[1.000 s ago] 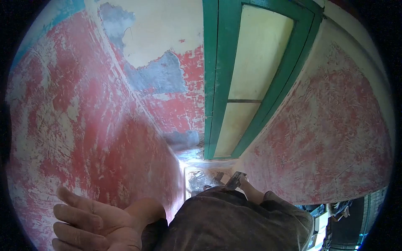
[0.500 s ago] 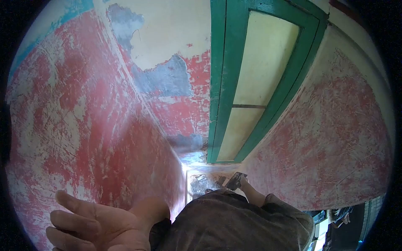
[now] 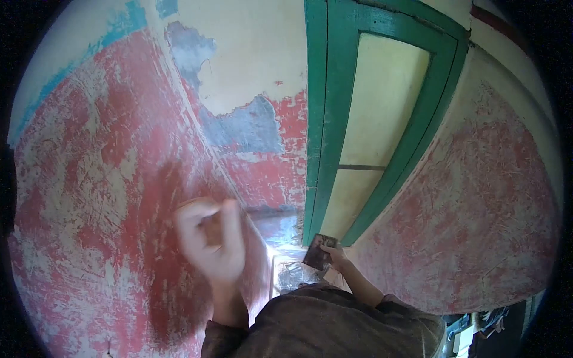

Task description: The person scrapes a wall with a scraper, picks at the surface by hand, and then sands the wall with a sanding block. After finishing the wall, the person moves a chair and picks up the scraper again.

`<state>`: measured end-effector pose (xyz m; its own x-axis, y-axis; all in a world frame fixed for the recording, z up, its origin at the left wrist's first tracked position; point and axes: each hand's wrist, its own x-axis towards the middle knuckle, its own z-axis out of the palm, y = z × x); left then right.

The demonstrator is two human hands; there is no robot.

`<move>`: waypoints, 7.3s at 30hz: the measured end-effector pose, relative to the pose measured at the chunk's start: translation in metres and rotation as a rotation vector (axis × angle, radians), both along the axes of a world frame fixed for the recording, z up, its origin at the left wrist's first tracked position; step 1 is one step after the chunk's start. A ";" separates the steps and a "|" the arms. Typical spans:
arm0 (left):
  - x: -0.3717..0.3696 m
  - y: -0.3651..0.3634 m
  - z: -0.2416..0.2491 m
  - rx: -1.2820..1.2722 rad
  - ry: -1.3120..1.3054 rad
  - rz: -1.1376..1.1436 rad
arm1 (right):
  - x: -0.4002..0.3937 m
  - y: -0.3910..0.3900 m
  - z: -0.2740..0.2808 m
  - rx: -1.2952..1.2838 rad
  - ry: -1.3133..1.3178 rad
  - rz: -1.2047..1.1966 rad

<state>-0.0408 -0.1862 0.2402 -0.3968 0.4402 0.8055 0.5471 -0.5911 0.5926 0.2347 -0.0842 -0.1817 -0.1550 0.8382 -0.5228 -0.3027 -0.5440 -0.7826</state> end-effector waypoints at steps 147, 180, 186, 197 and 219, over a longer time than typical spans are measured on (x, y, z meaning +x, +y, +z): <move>-0.094 -0.070 0.021 -0.026 0.904 1.483 | -0.280 0.180 0.496 2.132 -0.607 -0.798; -0.094 -0.068 0.019 -0.023 0.869 1.517 | -0.279 0.183 0.462 2.144 -0.730 -0.698; -0.094 -0.068 0.019 0.006 0.877 1.494 | -0.267 0.194 0.355 2.160 -0.797 -0.467; -0.094 -0.069 0.018 0.027 0.870 1.496 | -0.265 0.192 0.390 2.188 -0.771 -0.539; -0.094 -0.067 0.020 0.023 0.879 1.498 | -0.270 0.189 0.514 2.032 -0.838 -0.618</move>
<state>-0.1345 -0.2529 0.2605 0.1073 0.1172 0.9873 0.7115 0.6845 -0.1586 -0.0352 0.1045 0.3319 -0.0296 0.0202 0.9994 0.5131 0.8583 -0.0021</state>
